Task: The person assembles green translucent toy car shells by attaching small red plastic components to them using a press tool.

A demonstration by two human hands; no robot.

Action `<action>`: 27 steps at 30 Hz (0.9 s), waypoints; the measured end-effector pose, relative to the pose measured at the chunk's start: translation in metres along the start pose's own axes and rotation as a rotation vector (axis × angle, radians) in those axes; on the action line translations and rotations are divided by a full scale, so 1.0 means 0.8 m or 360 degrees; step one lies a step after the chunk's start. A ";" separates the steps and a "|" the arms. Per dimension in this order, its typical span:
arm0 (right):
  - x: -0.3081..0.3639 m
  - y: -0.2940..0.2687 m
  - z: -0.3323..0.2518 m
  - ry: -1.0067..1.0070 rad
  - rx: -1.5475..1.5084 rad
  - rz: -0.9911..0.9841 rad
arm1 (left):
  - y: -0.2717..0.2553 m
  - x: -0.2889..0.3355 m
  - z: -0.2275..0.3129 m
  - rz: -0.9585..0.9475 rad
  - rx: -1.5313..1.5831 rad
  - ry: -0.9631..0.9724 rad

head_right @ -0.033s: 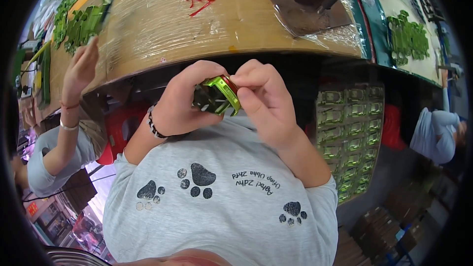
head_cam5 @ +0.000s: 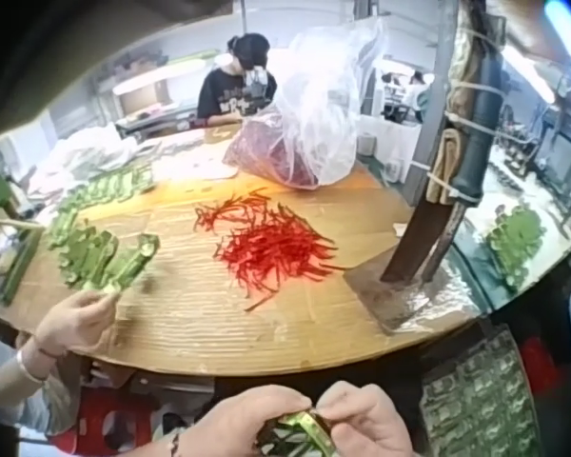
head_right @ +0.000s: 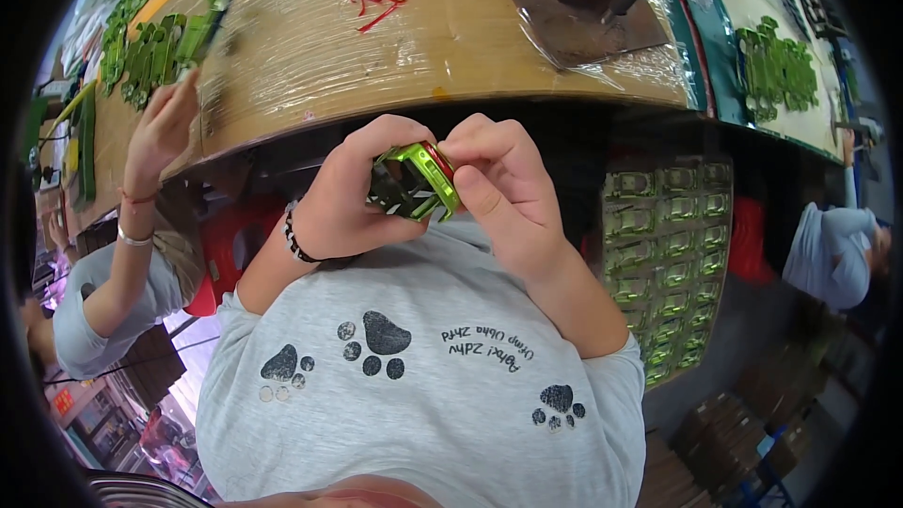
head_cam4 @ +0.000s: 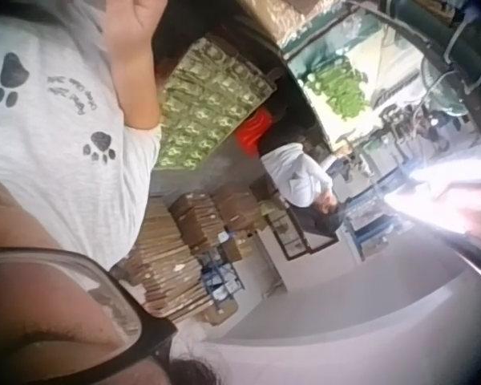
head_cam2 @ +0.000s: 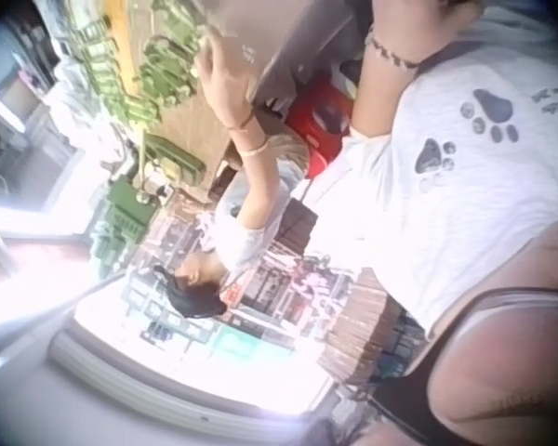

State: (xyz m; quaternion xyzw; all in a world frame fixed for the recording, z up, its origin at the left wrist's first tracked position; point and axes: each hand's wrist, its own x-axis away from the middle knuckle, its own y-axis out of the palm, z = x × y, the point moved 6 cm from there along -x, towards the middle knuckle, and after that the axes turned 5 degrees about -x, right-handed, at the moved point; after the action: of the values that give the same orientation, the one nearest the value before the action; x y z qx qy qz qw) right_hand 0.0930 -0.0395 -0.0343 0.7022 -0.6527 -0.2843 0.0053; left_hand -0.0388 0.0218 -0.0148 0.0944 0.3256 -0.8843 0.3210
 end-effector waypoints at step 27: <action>-0.018 -0.111 -0.040 0.0034 -0.0276 0.0798 | 0.066 -0.133 -0.031 -0.0279 0.1837 -0.0955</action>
State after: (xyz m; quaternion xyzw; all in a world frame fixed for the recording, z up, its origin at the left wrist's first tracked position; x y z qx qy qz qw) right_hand 0.1869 -0.0243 -0.0354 0.5184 -0.7794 -0.3217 0.1427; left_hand 0.0759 0.0603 -0.0212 -0.0262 -0.2983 -0.9278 0.2225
